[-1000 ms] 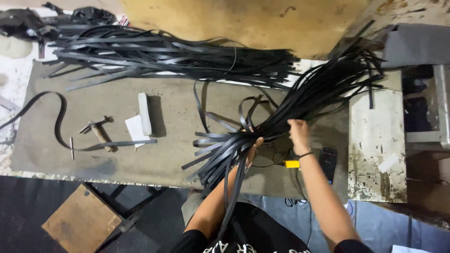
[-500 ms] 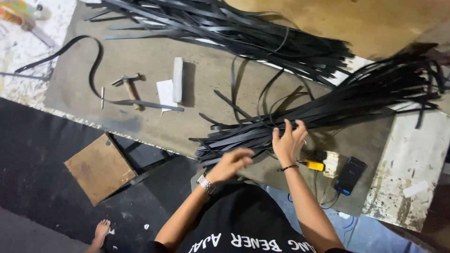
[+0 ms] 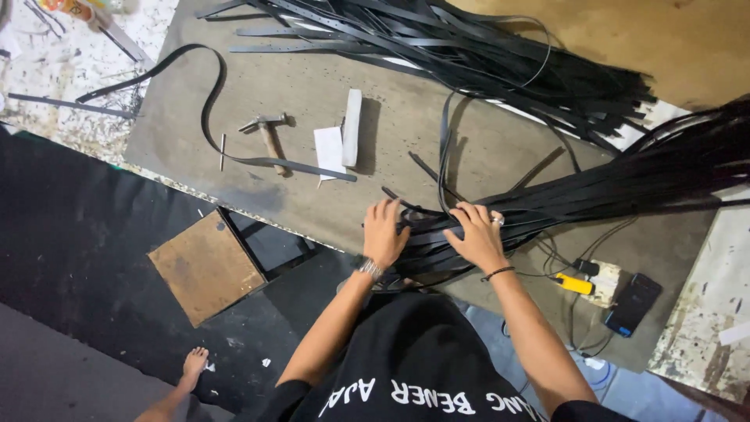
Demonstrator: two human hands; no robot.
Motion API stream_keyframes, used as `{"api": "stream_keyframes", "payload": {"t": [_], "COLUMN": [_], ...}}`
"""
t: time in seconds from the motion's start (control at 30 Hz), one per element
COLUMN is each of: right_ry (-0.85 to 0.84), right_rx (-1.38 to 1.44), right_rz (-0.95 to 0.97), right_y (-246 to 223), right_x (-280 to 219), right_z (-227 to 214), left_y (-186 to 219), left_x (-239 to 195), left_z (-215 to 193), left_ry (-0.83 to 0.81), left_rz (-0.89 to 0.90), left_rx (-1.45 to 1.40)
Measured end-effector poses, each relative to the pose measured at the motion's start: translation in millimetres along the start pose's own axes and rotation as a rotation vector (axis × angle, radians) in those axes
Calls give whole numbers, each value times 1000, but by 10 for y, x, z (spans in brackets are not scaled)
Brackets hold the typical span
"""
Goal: The person gathers and organizes long black leather strips on a workbench, then uses a small pointed tool to punch holes along the edge of a strip. The person handles the leather by hand and uses a wooden stick-like tool to create evenly spaced perforations.
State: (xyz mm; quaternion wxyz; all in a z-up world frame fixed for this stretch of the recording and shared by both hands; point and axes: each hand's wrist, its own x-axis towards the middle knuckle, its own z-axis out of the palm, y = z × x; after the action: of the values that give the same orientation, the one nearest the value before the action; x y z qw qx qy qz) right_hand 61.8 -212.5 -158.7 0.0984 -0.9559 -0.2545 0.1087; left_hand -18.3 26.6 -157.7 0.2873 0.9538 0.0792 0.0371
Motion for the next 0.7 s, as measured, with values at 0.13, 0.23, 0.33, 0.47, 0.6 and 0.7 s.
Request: {"api": "stream_keyframes", "payload": {"t": [0.13,0.23,0.33,0.47,0.6,0.7], "right_ry": [66,80,40,-23,131,587], "right_rx": [-82,-137,-97,27,278,171], "right_rz": [-97,-70,37,187,214,186], "right_y": [203,305,130,-158,-341,-584], "right_x": [-22,-48,-81,-134,-331,-514], "right_z": [27,55,-38,-146,-96,51], "left_y": [-178,-80,-178,-541,-595,-845], "left_x": [221,245,234,133,305,347], "left_z": [41,-253,-346,-157,-429,-429], "left_ry": [-208,-303,-468,-372,-203,-191], "left_rz": [271,363,238,336,348,268], "left_rx": [-60,-251,-213,249,40,-42]}}
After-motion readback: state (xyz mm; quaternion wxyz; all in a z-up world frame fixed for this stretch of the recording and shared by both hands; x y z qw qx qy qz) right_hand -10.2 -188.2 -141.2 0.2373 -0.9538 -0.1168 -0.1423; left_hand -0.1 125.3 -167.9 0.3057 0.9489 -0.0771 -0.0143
